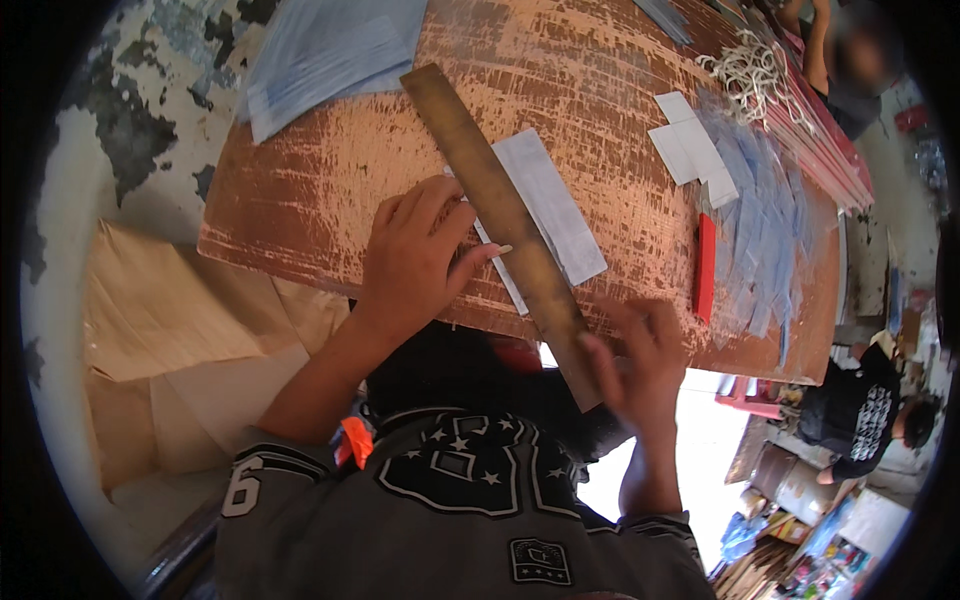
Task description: The person measures and cuts small rectangular pieces of translucent material on a wooden table. They use a wooden ruler to align the material and a red utility knife to make precise cuts. The person handles the material one piece at a time, folding and trimming it into smaller sections.
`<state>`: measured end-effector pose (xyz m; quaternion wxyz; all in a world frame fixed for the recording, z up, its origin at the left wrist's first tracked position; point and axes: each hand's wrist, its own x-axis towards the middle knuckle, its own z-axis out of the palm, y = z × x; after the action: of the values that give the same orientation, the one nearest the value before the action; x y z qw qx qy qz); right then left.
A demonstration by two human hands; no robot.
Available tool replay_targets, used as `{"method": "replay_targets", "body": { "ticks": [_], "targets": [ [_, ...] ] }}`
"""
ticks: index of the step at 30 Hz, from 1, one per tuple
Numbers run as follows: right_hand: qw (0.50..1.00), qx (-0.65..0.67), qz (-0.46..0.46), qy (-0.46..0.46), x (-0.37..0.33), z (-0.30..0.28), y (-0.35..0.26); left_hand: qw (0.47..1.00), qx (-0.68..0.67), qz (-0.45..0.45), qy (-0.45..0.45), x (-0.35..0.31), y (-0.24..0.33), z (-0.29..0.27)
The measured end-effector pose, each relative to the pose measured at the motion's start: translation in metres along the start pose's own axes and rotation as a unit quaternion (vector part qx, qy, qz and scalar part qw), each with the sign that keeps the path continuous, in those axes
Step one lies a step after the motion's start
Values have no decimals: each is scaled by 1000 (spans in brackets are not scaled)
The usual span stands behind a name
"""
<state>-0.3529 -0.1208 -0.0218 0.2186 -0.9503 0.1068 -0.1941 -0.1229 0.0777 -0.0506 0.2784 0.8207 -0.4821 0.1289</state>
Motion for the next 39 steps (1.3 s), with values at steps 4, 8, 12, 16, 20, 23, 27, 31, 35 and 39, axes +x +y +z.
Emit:
{"method": "replay_targets", "body": {
  "ticks": [4,8,12,16,20,23,27,31,35,39],
  "targets": [
    [996,-56,48,-48,-13,7,-38,1000,10,-11,-7,-3,0,-3],
    [994,-77,61,-44,-22,21,-42,999,28,-11,-34,4,4,-10],
    [995,-68,74,-26,-23,28,-41,998,51,-4,-45,7,8,-10],
    [994,-41,101,-11,-25,33,-40,997,60,-7,-55,8,9,-10],
    [995,-36,98,4,-26,37,-38,996,77,1,-41,6,7,-7],
    [995,-18,99,13,-28,39,-36,996,73,-2,-49,6,7,-8],
    [995,-1,97,21,-29,41,-34,996,63,-5,-58,7,7,-8],
    [995,6,98,20,-29,41,-34,996,63,-10,-60,6,7,-9],
    [995,13,97,22,-30,41,-33,997,63,-8,-53,5,6,-7],
    [995,17,96,17,-30,39,-33,997,62,-14,-52,5,6,-7]
  ]
}}
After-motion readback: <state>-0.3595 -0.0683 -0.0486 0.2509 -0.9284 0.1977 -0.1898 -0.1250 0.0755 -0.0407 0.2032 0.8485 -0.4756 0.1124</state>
